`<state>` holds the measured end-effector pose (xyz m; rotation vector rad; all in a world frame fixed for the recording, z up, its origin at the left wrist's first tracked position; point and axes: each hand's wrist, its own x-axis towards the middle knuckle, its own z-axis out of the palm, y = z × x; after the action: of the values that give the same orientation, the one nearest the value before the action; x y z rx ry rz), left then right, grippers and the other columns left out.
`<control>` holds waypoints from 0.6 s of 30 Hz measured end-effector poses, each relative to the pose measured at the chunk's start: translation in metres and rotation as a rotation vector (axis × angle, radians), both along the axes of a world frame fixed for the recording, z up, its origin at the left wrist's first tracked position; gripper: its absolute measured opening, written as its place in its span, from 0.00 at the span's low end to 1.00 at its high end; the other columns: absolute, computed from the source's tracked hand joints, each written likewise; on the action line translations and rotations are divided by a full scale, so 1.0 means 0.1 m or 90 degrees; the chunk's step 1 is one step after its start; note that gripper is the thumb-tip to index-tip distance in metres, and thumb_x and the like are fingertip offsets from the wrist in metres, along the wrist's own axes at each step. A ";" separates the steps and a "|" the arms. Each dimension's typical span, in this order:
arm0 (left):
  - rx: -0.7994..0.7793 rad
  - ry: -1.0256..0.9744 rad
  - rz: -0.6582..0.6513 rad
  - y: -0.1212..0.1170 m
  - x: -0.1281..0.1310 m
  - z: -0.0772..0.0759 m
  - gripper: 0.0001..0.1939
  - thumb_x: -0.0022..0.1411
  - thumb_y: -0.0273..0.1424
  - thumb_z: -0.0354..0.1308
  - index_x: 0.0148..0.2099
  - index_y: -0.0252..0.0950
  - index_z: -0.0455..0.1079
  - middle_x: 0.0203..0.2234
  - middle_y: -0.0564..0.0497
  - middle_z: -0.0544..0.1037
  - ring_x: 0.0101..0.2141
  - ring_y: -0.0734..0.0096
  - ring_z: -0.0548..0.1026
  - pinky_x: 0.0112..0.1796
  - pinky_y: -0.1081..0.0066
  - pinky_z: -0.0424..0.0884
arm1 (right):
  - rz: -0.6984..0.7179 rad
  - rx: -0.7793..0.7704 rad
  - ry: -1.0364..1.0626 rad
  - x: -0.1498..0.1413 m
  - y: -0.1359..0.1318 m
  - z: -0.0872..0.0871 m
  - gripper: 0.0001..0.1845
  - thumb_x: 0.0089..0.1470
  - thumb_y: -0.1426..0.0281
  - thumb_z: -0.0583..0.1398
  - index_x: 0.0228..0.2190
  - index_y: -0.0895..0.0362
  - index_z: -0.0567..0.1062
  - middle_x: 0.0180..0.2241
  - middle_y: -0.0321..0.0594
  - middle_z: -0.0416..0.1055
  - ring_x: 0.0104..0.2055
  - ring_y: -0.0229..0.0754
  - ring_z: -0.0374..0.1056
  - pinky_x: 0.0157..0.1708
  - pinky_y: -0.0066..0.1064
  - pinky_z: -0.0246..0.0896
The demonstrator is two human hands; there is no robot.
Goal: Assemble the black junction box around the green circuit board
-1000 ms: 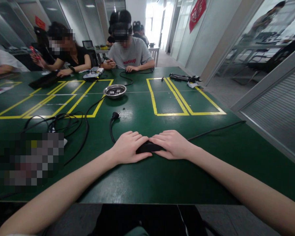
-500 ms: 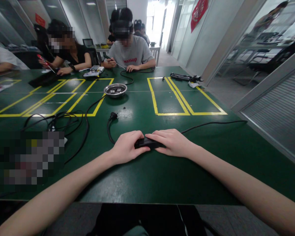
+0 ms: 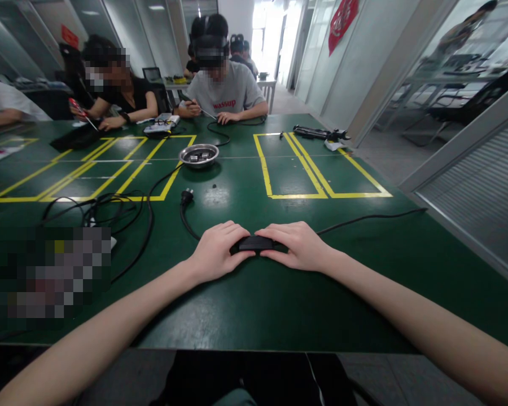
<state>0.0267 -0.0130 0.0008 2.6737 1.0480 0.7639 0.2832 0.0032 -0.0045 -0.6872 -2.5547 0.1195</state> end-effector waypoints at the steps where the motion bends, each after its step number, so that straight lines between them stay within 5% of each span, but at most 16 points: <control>1: 0.002 -0.002 0.001 0.00 0.00 0.00 0.13 0.71 0.42 0.59 0.45 0.36 0.73 0.35 0.47 0.80 0.36 0.62 0.77 0.41 0.64 0.73 | 0.007 0.006 0.002 0.00 0.00 0.00 0.18 0.69 0.59 0.59 0.52 0.58 0.75 0.42 0.46 0.81 0.39 0.46 0.79 0.36 0.32 0.68; 12: 0.016 -0.066 -0.033 -0.02 0.02 -0.01 0.15 0.72 0.41 0.59 0.50 0.35 0.77 0.38 0.45 0.83 0.38 0.61 0.78 0.41 0.63 0.75 | -0.002 0.059 -0.013 0.00 -0.02 0.05 0.18 0.69 0.59 0.57 0.53 0.58 0.74 0.45 0.47 0.81 0.41 0.46 0.78 0.38 0.33 0.69; 18: -0.040 -0.064 0.015 -0.02 0.02 -0.06 0.18 0.71 0.41 0.61 0.54 0.34 0.76 0.41 0.44 0.84 0.39 0.61 0.79 0.42 0.63 0.76 | 0.013 0.132 -0.144 0.00 -0.03 0.07 0.20 0.71 0.63 0.55 0.60 0.54 0.70 0.50 0.47 0.76 0.39 0.42 0.77 0.33 0.30 0.67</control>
<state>0.0283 -0.0146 -0.0053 2.5467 1.0613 0.8465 0.2837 0.0006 0.0023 -0.6238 -2.7370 -0.2267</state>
